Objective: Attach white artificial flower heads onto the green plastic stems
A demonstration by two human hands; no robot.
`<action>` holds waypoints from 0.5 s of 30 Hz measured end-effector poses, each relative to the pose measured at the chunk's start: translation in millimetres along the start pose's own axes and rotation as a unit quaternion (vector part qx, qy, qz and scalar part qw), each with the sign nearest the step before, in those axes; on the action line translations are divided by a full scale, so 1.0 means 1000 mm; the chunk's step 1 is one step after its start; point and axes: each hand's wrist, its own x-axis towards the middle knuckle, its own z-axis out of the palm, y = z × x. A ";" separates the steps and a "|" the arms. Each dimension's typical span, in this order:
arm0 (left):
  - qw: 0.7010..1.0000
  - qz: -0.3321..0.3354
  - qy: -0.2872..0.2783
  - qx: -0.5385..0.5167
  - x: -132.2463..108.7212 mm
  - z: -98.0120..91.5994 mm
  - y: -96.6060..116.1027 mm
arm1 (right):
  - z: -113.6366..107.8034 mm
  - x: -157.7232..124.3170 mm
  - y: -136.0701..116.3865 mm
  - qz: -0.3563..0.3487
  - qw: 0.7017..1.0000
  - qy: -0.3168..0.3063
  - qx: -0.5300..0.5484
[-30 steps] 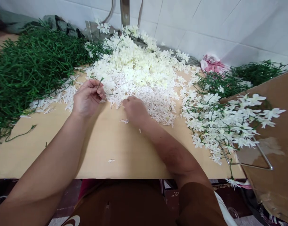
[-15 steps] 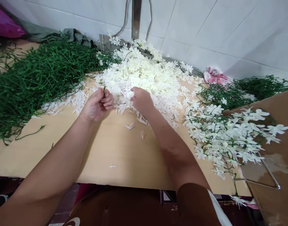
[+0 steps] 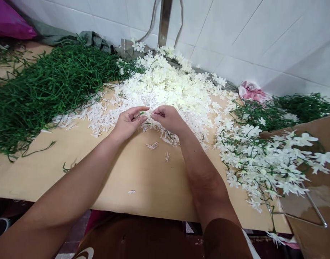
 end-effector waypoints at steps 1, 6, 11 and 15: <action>1.000 -0.003 -0.001 -0.001 0.000 0.002 0.000 | 0.001 -0.001 0.000 -0.004 0.999 -0.024 0.024; 1.000 0.002 0.013 -0.017 0.001 0.003 0.004 | 0.007 0.002 0.008 0.029 0.991 -0.037 0.126; 1.000 0.011 0.019 0.012 0.001 -0.002 0.004 | 0.008 -0.002 0.000 0.017 0.999 0.042 0.010; 0.998 0.014 0.042 0.043 0.001 -0.006 0.002 | 0.012 -0.012 -0.018 -0.070 0.985 0.109 -0.118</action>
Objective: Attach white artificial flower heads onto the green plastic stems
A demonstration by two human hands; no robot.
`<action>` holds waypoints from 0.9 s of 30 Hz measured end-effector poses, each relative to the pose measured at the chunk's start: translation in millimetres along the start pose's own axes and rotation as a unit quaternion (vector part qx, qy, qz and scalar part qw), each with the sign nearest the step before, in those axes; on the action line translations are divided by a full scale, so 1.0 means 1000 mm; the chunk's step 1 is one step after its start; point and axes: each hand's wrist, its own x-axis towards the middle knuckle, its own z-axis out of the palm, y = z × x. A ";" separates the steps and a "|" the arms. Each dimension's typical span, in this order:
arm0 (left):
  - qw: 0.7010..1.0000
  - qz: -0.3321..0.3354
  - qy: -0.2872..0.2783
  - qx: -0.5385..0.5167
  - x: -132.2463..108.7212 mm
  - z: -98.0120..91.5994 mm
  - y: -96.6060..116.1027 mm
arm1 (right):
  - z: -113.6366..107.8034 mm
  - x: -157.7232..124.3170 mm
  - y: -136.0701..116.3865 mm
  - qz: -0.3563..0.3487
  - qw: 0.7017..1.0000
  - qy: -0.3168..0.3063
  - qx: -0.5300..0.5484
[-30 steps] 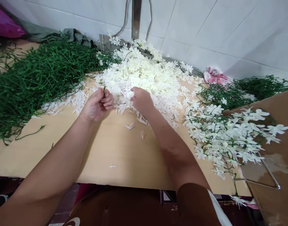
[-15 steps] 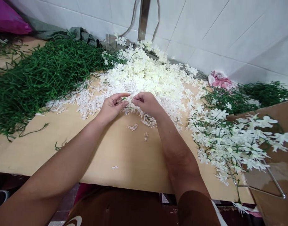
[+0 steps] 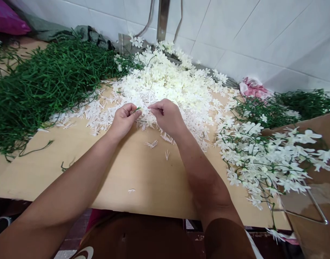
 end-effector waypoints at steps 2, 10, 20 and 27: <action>1.000 0.005 -0.007 0.007 -0.001 0.000 0.000 | 0.003 -0.004 -0.006 -0.030 0.998 0.022 -0.041; 0.999 0.021 -0.036 0.019 -0.003 0.003 0.004 | 0.015 -0.006 -0.006 -0.044 0.985 0.028 -0.164; 0.997 0.019 -0.067 0.017 0.000 -0.003 -0.002 | 0.017 -0.006 -0.006 -0.054 0.974 0.013 -0.220; 0.997 0.005 -0.075 0.008 0.001 -0.004 -0.002 | 0.023 -0.010 -0.009 -0.075 0.965 0.029 -0.251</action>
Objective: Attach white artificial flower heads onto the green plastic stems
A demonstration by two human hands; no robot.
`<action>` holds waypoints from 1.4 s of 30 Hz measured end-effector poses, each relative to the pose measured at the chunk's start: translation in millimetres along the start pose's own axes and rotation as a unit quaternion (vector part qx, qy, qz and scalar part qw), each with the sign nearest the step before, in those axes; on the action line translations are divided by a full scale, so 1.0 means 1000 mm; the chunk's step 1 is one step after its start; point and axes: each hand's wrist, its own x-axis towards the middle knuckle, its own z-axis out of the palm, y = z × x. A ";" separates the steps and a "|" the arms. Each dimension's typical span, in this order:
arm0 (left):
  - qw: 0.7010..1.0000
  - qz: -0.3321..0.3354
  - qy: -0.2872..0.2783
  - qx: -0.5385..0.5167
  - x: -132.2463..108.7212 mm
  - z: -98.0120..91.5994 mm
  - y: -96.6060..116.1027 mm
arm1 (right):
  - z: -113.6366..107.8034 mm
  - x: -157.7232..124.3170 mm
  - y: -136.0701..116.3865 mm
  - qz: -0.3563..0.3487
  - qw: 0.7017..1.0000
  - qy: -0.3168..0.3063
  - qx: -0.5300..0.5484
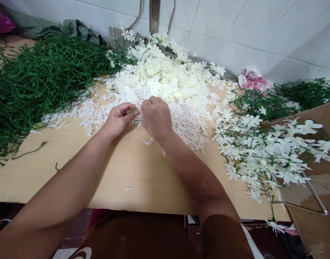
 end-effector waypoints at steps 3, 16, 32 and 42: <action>1.000 -0.008 -0.012 0.007 0.000 -0.002 0.001 | 0.003 0.001 0.002 0.006 0.999 -0.012 0.036; 0.997 -0.029 -0.034 -0.061 -0.003 -0.001 0.004 | 0.020 0.008 0.033 0.113 0.869 -0.059 0.478; 0.994 -0.024 -0.098 0.039 -0.006 -0.004 0.008 | 0.016 0.011 0.045 0.128 0.800 -0.099 0.578; 0.993 -0.030 -0.104 0.039 -0.007 -0.004 0.012 | 0.011 0.011 0.044 0.127 0.817 -0.103 0.552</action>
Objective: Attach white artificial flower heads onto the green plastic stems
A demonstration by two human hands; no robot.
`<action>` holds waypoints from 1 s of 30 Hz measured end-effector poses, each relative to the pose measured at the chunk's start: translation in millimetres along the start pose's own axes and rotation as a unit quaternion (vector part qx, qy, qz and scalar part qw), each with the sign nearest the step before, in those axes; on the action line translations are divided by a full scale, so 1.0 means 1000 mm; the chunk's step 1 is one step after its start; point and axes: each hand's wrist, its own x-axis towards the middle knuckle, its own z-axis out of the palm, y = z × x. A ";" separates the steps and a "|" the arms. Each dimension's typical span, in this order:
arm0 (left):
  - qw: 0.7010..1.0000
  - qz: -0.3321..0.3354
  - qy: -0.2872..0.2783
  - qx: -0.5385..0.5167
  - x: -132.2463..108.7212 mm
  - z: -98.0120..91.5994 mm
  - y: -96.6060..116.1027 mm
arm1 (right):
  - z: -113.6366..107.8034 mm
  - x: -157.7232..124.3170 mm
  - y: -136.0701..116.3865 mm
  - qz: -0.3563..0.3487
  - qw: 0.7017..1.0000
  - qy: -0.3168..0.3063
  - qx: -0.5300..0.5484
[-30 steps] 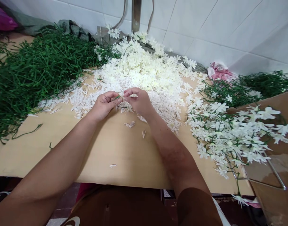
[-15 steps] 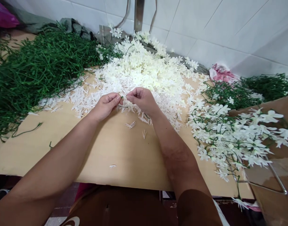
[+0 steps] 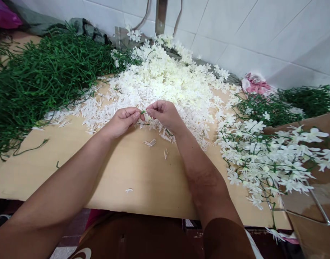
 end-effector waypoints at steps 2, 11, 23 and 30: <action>1.000 -0.002 0.002 -0.005 0.000 0.001 0.001 | 0.000 0.000 -0.001 -0.003 1.000 0.002 -0.004; 1.000 -0.010 -0.006 -0.003 -0.002 0.000 0.003 | -0.004 -0.002 -0.007 -0.007 0.999 -0.006 -0.038; 0.997 0.004 -0.019 0.068 0.004 0.003 -0.008 | 0.003 -0.002 -0.002 -0.002 0.997 -0.018 -0.071; 0.999 0.011 0.006 0.045 0.005 0.006 -0.013 | 0.002 -0.003 -0.002 0.022 0.997 -0.015 -0.075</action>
